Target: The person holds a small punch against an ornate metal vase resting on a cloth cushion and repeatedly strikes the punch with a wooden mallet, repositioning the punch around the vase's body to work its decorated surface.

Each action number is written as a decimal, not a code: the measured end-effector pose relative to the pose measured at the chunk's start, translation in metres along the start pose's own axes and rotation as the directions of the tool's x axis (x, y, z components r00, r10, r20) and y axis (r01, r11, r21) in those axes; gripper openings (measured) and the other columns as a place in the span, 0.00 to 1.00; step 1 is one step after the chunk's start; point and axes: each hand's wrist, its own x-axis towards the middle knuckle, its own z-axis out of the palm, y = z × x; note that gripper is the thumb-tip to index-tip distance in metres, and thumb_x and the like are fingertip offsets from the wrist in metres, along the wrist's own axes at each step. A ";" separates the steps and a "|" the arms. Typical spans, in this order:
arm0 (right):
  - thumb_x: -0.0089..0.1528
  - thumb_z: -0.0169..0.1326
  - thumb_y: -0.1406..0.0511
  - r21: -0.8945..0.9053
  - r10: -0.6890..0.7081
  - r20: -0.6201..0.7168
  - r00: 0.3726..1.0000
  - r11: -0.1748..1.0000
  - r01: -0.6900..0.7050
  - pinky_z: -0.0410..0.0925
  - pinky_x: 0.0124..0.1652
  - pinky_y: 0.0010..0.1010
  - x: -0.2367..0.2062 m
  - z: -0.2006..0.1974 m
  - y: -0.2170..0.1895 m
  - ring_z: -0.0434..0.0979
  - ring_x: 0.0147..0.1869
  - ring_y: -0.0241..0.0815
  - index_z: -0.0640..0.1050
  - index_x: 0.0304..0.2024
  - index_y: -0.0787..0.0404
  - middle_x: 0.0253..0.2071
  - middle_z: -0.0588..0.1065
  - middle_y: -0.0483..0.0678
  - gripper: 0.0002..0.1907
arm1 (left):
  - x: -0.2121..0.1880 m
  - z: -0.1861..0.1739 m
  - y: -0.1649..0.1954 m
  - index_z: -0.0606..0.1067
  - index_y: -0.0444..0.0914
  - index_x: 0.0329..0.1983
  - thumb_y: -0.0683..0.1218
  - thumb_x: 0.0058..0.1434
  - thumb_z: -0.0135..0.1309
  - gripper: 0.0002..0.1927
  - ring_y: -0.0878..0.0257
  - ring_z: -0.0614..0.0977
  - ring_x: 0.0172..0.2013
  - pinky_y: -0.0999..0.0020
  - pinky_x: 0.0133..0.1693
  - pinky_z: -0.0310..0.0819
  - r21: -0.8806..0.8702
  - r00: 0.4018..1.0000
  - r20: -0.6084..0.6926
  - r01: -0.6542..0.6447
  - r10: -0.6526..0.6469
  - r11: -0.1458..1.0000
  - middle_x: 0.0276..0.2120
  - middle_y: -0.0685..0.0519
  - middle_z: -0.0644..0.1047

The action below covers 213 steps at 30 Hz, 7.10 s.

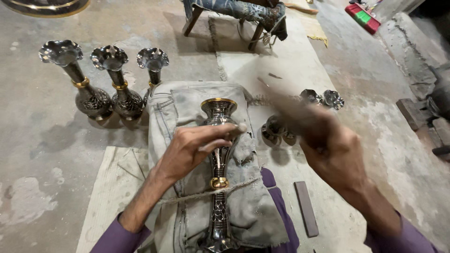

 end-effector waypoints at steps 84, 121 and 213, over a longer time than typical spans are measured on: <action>0.68 0.59 0.63 -0.220 -0.177 0.152 0.972 0.953 0.208 0.74 0.29 0.31 0.032 -0.009 0.009 0.77 0.30 0.38 0.66 0.70 0.42 0.42 0.78 0.47 0.30 | -0.035 0.014 -0.019 0.71 0.41 0.66 0.39 0.69 0.56 0.23 0.57 0.89 0.45 0.66 0.46 0.90 -0.233 0.975 -0.174 0.098 -0.141 0.967 0.47 0.48 0.84; 0.69 0.51 0.60 -0.508 -0.512 0.430 0.743 0.544 0.668 0.70 0.23 0.27 0.116 -0.012 -0.103 0.76 0.27 0.36 0.69 0.70 0.38 0.35 0.79 0.40 0.26 | -0.043 0.040 0.014 0.67 0.34 0.53 0.37 0.68 0.57 0.14 0.62 0.87 0.44 0.70 0.48 0.87 -0.507 0.781 -0.426 0.212 -0.456 0.836 0.44 0.47 0.82; 0.67 0.55 0.56 -0.325 -0.191 0.308 0.932 0.900 0.291 0.72 0.25 0.28 0.050 -0.022 -0.030 0.79 0.31 0.39 0.66 0.71 0.39 0.42 0.81 0.46 0.29 | -0.030 0.020 -0.001 0.71 0.40 0.66 0.36 0.66 0.59 0.25 0.58 0.88 0.48 0.68 0.47 0.90 -0.283 0.947 -0.215 0.172 -0.237 0.944 0.48 0.47 0.84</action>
